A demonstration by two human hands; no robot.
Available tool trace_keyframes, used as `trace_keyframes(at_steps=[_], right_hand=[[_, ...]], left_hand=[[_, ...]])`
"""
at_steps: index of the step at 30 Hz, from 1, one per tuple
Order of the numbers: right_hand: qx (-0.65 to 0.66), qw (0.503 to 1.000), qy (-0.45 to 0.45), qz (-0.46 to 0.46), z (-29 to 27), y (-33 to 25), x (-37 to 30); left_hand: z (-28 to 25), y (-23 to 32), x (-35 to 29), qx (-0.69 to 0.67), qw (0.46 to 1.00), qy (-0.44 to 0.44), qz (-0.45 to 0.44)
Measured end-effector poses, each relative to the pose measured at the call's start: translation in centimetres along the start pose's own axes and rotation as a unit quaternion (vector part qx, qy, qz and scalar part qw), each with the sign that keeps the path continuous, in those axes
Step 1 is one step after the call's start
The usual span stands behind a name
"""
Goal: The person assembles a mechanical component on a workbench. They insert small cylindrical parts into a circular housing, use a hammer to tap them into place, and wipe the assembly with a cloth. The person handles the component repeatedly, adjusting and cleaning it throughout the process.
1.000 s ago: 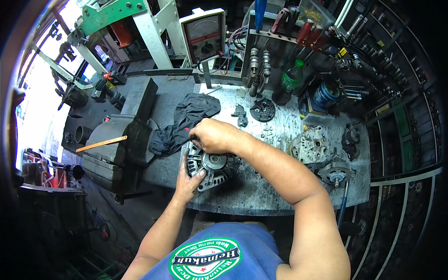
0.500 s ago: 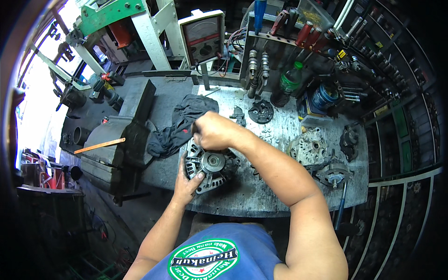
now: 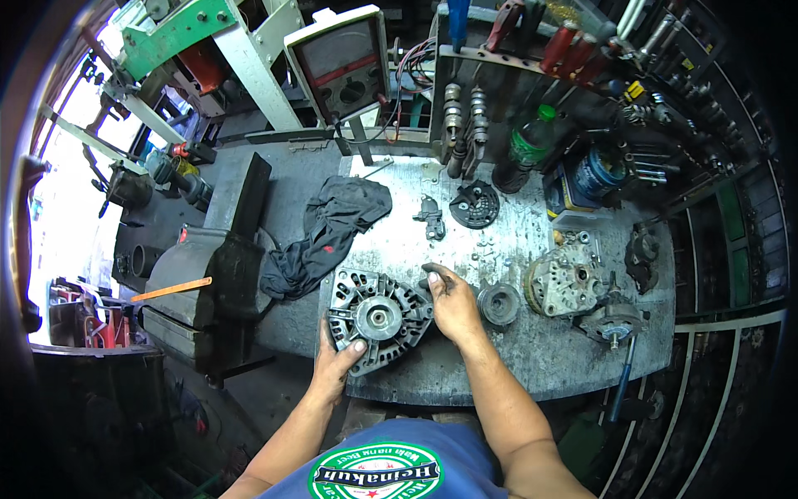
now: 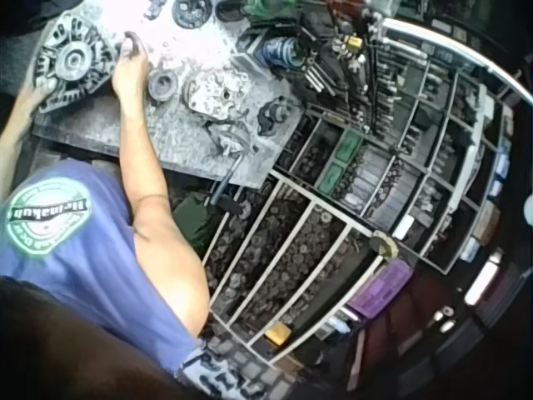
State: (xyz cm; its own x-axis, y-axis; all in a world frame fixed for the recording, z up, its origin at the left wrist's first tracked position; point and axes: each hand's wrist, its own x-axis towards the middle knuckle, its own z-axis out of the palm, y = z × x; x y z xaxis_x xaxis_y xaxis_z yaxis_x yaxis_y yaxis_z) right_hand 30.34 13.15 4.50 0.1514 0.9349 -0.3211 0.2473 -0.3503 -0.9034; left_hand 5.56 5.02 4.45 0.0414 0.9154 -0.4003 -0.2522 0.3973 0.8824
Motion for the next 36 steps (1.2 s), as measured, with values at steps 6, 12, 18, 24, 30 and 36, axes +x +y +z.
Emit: trace_keyframes(at_steps=[6, 12, 18, 24, 30, 36], right_hand=[[0.046, 0.999, -0.018, -0.002, 2.2, 1.5, -1.7], [0.050, 0.994, 0.039, -0.091, 2.4, 3.1, -6.1], [0.055, 0.988, 0.074, -0.127, 2.8, 4.3, -7.4], [0.060, 0.982, 0.082, -0.158, 3.6, 3.7, -6.9], [0.054, 0.992, 0.062, -0.097, 3.8, 2.1, -6.9], [0.348, 0.935, 0.024, -0.067, 6.3, 4.3, -5.6]], left_hand=[[-0.9, 0.4, -0.1, -0.003, 0.999, -0.039, -0.001], [-2.0, -0.6, -1.8, 0.135, 0.990, -0.046, 0.014], [-3.1, -2.3, -2.6, 0.095, 0.994, -0.046, -0.042], [-4.0, -2.8, -2.1, 0.060, 0.996, -0.052, -0.028], [-4.1, -0.1, 0.9, -0.025, 0.992, -0.102, -0.068], [-4.2, 1.6, -1.7, 0.142, 0.983, -0.045, 0.109]])
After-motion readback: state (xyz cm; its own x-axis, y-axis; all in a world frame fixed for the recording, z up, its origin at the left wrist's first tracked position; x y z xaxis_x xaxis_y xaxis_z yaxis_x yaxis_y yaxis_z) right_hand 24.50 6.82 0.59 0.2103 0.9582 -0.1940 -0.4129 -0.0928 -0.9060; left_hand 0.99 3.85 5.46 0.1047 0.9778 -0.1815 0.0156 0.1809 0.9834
